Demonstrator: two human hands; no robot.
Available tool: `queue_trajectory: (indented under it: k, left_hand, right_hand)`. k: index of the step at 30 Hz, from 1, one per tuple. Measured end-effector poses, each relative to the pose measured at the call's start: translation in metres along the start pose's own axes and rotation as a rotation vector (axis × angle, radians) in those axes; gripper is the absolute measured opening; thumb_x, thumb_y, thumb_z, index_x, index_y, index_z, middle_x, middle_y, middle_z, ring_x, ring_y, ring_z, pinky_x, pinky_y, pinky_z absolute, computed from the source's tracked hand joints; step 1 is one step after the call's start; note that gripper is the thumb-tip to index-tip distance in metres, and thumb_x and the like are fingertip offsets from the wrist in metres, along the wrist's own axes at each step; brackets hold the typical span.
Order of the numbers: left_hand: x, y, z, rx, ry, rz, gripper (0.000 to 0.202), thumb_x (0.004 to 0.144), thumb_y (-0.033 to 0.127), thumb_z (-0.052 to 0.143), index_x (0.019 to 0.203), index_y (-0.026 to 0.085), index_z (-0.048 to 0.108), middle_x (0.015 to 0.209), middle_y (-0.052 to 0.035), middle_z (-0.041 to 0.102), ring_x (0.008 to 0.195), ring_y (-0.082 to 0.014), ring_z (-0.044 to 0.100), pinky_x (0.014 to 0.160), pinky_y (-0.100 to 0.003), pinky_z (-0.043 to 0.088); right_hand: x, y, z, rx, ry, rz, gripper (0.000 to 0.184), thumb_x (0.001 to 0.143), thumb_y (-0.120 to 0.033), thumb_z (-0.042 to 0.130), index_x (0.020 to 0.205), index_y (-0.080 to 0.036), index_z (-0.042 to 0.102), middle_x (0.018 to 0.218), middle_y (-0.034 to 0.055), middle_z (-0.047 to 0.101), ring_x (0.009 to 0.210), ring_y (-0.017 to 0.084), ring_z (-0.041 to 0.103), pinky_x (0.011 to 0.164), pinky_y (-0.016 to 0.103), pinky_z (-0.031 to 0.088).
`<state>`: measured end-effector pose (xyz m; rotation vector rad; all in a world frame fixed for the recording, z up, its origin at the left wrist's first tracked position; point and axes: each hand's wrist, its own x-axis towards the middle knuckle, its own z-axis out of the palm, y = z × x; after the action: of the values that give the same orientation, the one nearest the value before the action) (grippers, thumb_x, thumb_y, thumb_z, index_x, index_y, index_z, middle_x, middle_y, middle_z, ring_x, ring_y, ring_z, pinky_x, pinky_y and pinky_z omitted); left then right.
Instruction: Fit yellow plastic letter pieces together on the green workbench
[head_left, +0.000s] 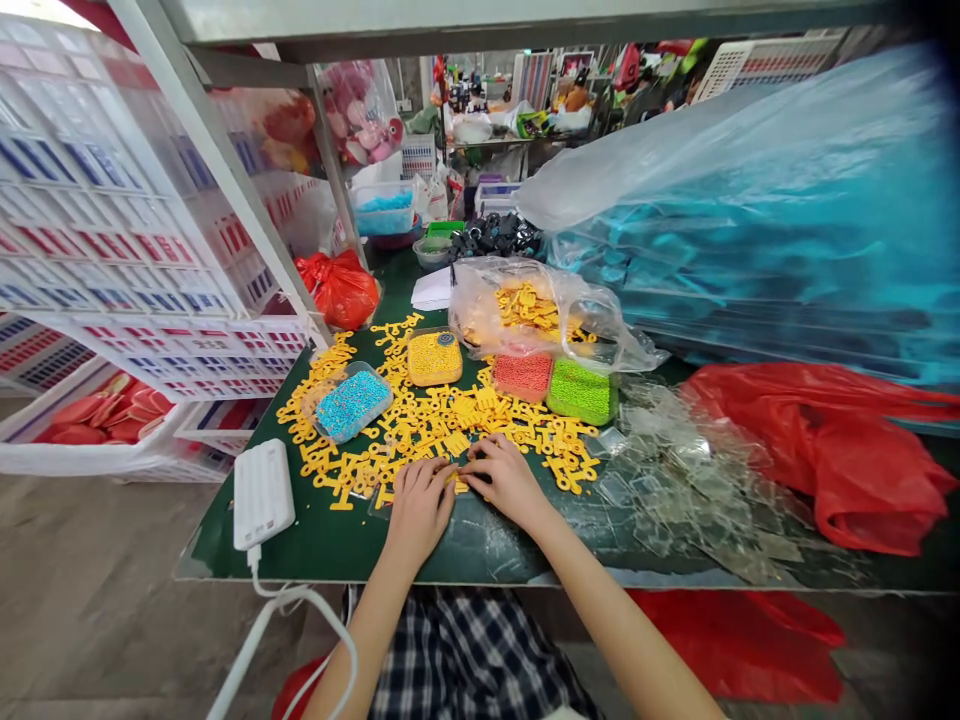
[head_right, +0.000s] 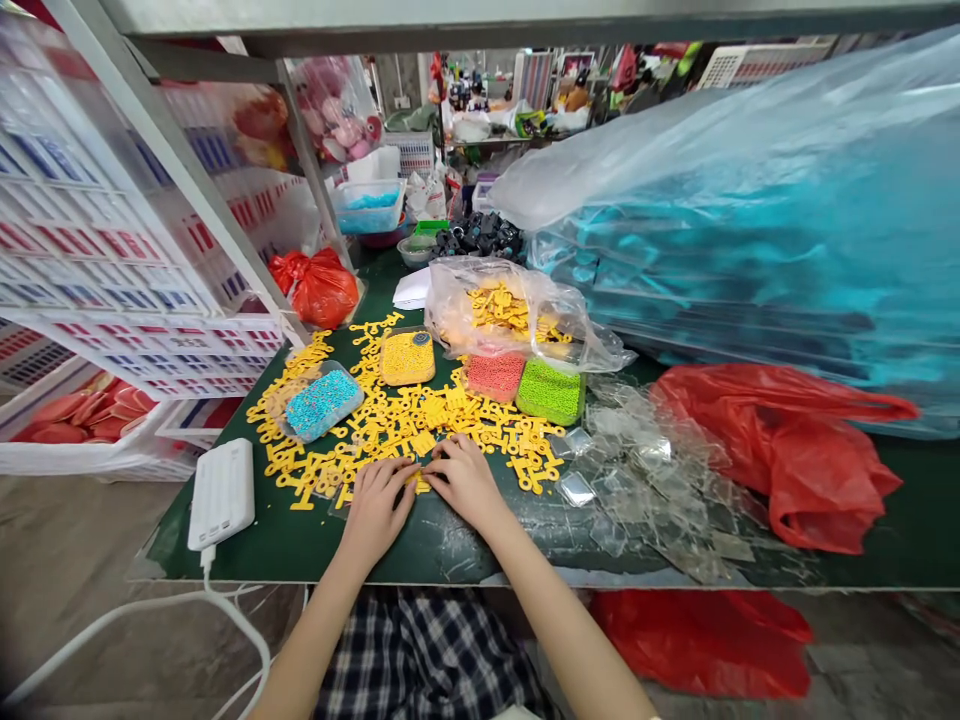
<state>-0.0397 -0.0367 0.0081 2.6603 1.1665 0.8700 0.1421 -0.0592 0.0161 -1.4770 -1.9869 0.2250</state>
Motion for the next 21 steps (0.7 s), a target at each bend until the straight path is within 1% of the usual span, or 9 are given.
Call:
queue_trajectory:
  k: [3, 6, 9, 11, 13, 14, 16, 18, 21]
  left_hand:
    - [0.001, 0.000, -0.002, 0.007, 0.027, 0.012, 0.024, 0.096, 0.023, 0.046, 0.111, 0.023, 0.064, 0.106, -0.0087, 0.068, 0.102, -0.0257, 0.058, 0.093, -0.045, 0.042]
    - [0.002, -0.002, -0.005, -0.006, 0.062, 0.023, 0.022, 0.095, 0.021, 0.046, 0.108, 0.022, 0.064, 0.104, -0.0089, 0.068, 0.101, -0.0259, 0.059, 0.092, -0.045, 0.042]
    - [0.003, -0.003, -0.004, -0.017, 0.090, 0.031, 0.021, 0.095, 0.021, 0.046, 0.105, 0.022, 0.064, 0.104, -0.0090, 0.068, 0.101, -0.0263, 0.059, 0.091, -0.044, 0.042]
    - [0.003, -0.004, -0.003, -0.020, 0.093, 0.036, 0.021, 0.095, 0.022, 0.046, 0.106, 0.022, 0.064, 0.103, -0.0091, 0.068, 0.101, -0.0263, 0.059, 0.091, -0.044, 0.041]
    - [0.003, -0.004, -0.002, -0.025, 0.082, 0.056, 0.022, 0.095, 0.023, 0.046, 0.109, 0.022, 0.063, 0.104, -0.0091, 0.069, 0.101, -0.0263, 0.059, 0.092, -0.044, 0.040]
    - [0.003, -0.004, -0.001, -0.026, 0.075, 0.071, 0.023, 0.096, 0.024, 0.045, 0.111, 0.022, 0.062, 0.104, -0.0091, 0.069, 0.101, -0.0263, 0.059, 0.093, -0.044, 0.040]
    - [0.003, -0.004, 0.000, -0.017, 0.067, 0.091, 0.025, 0.096, 0.024, 0.044, 0.114, 0.020, 0.061, 0.107, -0.0093, 0.069, 0.102, -0.0262, 0.059, 0.095, -0.044, 0.038]
    - [0.003, -0.003, -0.001, 0.002, 0.071, 0.090, 0.025, 0.097, 0.025, 0.043, 0.115, 0.019, 0.060, 0.107, -0.0094, 0.069, 0.102, -0.0256, 0.059, 0.096, -0.043, 0.037]
    - [0.003, -0.003, -0.002, 0.021, 0.081, 0.084, 0.023, 0.098, 0.025, 0.042, 0.112, 0.018, 0.059, 0.106, -0.0087, 0.069, 0.101, -0.0245, 0.059, 0.095, -0.042, 0.037]
  right_hand:
    - [0.000, -0.004, -0.007, 0.003, -0.004, 0.001, 0.010, 0.087, -0.024, 0.066, 0.089, -0.026, 0.075, 0.096, 0.0056, 0.066, 0.096, 0.025, 0.053, 0.084, 0.041, 0.048]
    - [0.001, -0.001, -0.026, -0.003, 0.050, 0.032, 0.012, 0.090, -0.027, 0.061, 0.094, -0.026, 0.073, 0.098, 0.0062, 0.067, 0.098, 0.026, 0.055, 0.086, 0.042, 0.047]
    - [0.006, 0.016, -0.062, -0.050, 0.155, 0.100, 0.017, 0.093, -0.029, 0.056, 0.099, -0.025, 0.071, 0.098, 0.0062, 0.069, 0.098, 0.026, 0.057, 0.087, 0.042, 0.046]
    - [0.011, 0.037, -0.092, -0.144, 0.170, 0.217, 0.023, 0.094, -0.030, 0.052, 0.109, -0.024, 0.068, 0.105, 0.0061, 0.070, 0.103, 0.025, 0.057, 0.091, 0.040, 0.045]
    - [0.019, 0.062, -0.120, -0.291, 0.067, 0.398, 0.029, 0.096, -0.029, 0.047, 0.119, -0.023, 0.063, 0.117, 0.0059, 0.067, 0.113, 0.024, 0.056, 0.095, 0.037, 0.044]
    - [0.023, 0.075, -0.132, -0.324, 0.012, 0.452, 0.028, 0.095, -0.028, 0.048, 0.117, -0.023, 0.064, 0.117, 0.0067, 0.068, 0.112, 0.024, 0.058, 0.093, 0.036, 0.045]
    - [0.031, 0.100, -0.148, -0.373, -0.100, 0.535, 0.019, 0.091, -0.026, 0.055, 0.103, -0.021, 0.070, 0.105, 0.0080, 0.072, 0.100, 0.025, 0.064, 0.086, 0.035, 0.048]
    - [0.039, 0.121, -0.154, -0.422, -0.226, 0.599, 0.012, 0.088, -0.027, 0.063, 0.091, -0.019, 0.071, 0.094, 0.0074, 0.072, 0.091, 0.023, 0.067, 0.083, 0.034, 0.049]
    - [0.046, 0.140, -0.152, -0.518, -0.396, 0.660, 0.023, 0.091, -0.034, 0.063, 0.103, -0.016, 0.065, 0.105, 0.0064, 0.067, 0.094, 0.020, 0.065, 0.085, 0.039, 0.052]
